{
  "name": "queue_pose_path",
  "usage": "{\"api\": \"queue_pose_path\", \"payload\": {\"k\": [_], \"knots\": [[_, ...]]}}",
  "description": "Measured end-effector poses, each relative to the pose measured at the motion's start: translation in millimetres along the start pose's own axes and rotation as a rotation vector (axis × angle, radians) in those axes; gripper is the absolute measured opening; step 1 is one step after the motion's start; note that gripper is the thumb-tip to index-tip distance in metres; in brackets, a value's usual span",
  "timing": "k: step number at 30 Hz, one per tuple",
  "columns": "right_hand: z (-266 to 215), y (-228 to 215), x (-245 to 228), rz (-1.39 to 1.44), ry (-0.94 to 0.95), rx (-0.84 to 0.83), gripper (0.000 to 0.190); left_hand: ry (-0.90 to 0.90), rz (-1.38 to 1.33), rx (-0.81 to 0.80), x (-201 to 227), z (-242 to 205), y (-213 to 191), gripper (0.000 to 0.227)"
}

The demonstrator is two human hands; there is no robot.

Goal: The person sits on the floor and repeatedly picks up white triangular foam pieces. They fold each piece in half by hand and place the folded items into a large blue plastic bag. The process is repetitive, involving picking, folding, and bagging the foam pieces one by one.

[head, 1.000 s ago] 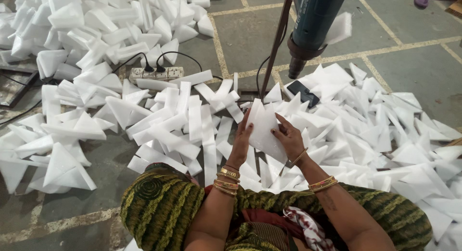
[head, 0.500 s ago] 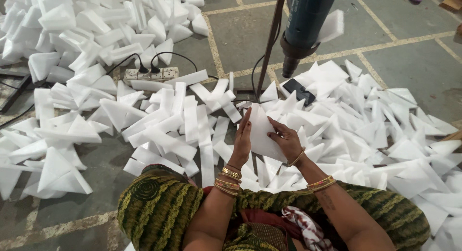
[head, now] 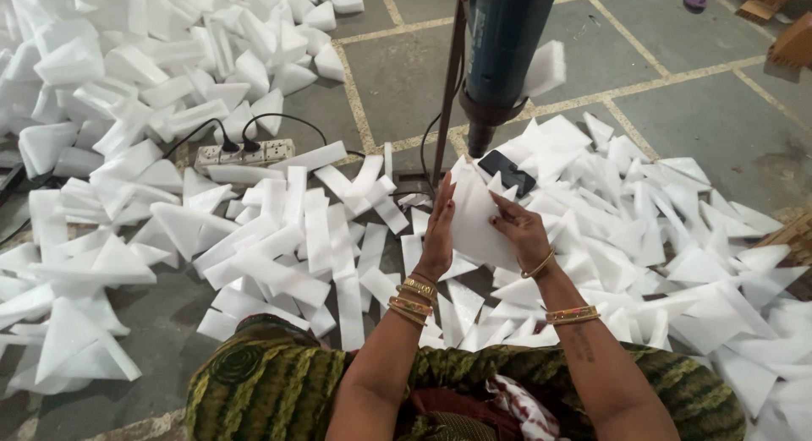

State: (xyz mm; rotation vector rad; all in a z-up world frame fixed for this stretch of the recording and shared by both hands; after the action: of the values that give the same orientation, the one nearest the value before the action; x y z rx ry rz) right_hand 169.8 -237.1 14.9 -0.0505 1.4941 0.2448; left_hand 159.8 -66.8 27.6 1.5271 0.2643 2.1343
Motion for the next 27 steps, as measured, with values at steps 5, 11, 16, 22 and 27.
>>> {"api": "queue_pose_path", "payload": {"k": [5,11,16,22,27], "knots": [[23.7,-10.6,-14.2,0.009,-0.023,0.041,0.052,-0.017,-0.106,0.027,-2.4,30.6,3.6,0.055],[43.7,-6.0,-23.8,0.008,-0.044,0.006,0.051,0.036,0.078,0.025,10.2,44.2,-1.0,0.053],[34.4,-0.7,-17.9,-0.057,-0.03,-0.002,0.05,-0.054,-0.081,-0.018,10.1,33.4,7.0,0.052],[3.1,25.4,-10.6,-0.232,-0.07,-0.046,0.05,-0.07,0.055,0.005,22.8,-11.5,-1.1,0.055],[-15.7,54.4,-7.5,-0.414,-0.107,-0.097,0.052,-0.046,0.217,0.059,37.2,-49.0,-10.4,0.068]]}}
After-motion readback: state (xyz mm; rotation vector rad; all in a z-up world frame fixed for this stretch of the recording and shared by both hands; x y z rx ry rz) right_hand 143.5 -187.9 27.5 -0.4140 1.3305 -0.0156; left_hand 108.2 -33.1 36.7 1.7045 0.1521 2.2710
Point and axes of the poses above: each hand's wrist, its own z-axis towards the middle knuckle, its own y-axis out of the palm, x = y × z, the point moved 9 cm from there along z, towards the middle knuckle, and after that the axes turned 3 degrees about -x, right-handed, at the moved point
